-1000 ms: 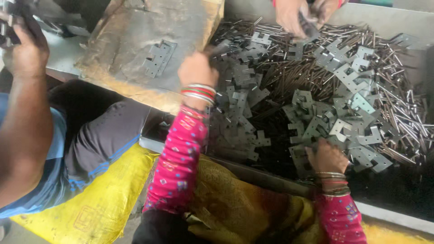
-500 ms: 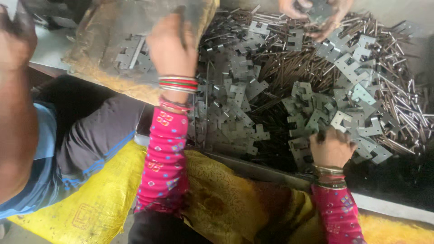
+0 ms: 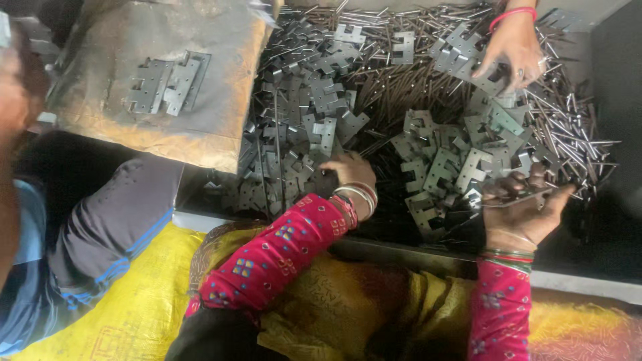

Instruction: The person inserts metal rods into metal plates and places the assembled units into a bin. The task is performed by hand with another person working alongside.

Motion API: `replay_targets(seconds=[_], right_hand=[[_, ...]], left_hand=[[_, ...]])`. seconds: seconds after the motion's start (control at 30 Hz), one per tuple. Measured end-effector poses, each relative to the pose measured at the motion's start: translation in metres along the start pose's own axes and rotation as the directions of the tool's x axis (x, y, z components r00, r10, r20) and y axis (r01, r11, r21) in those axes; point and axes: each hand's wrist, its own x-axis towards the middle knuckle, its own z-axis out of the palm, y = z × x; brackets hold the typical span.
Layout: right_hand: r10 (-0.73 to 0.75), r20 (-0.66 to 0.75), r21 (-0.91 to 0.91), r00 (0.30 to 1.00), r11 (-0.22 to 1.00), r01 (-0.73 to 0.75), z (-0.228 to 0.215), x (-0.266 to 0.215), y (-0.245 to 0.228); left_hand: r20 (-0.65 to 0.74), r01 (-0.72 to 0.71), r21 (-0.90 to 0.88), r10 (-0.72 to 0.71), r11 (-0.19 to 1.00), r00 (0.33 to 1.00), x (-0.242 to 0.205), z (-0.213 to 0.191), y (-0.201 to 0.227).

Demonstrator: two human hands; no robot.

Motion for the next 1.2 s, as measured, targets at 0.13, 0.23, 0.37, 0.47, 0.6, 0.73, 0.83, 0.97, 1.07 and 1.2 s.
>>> replay_targets(seconds=[0.13,0.23,0.37,0.47,0.6,0.73,0.83,0.97,1.07,1.2], right_hand=[[0.042,-0.366,-0.509,0.93,0.827,-0.238,-0.004,0.006,0.026],[0.316,-0.318,-0.761,0.894,0.477,-0.439,-0.009,0.012,0.064],[0.383,0.192,-0.568,0.904,-0.707,0.42,-0.025,0.025,0.118],[0.52,0.35,-0.273,0.779,-0.739,0.616,-0.035,0.033,0.146],[0.631,0.191,-0.328,0.752,-0.681,0.655,-0.044,0.044,0.151],[0.663,0.184,-0.364,0.726,-0.64,0.676,-0.048,0.045,0.143],[0.517,0.421,-0.439,0.745,-0.602,0.667,-0.05,0.046,0.134],[-0.06,0.331,-0.93,0.942,-0.187,0.316,-0.054,0.056,0.096],[-0.236,-0.196,-0.785,0.952,0.619,-0.009,-0.053,0.052,0.053],[0.305,-0.384,-0.4,0.871,0.795,-0.455,-0.037,0.039,0.031]], left_hand=[[0.154,-0.011,-0.091,0.025,0.996,0.988,0.024,0.016,-0.014],[0.005,0.03,-0.199,-0.03,0.98,1.0,0.028,0.008,-0.032],[-0.13,-0.249,-0.434,0.213,0.866,0.968,0.026,-0.021,-0.076],[-0.283,-0.441,-0.715,0.353,0.543,0.892,0.02,-0.044,-0.11],[-0.617,-0.477,-0.787,0.467,-0.392,0.634,0.01,-0.066,-0.134],[-0.615,-0.29,-0.71,0.365,-0.642,0.699,0.007,-0.079,-0.147],[-0.485,0.046,-0.586,0.396,-0.809,0.78,0.01,-0.078,-0.144],[-0.129,0.083,-0.787,0.295,-0.612,0.947,0.021,-0.056,-0.124],[-0.096,0.133,-0.772,0.32,-0.621,0.942,0.037,-0.033,-0.104],[-0.337,-0.336,-0.941,0.018,-0.052,0.941,0.055,-0.007,-0.049]])
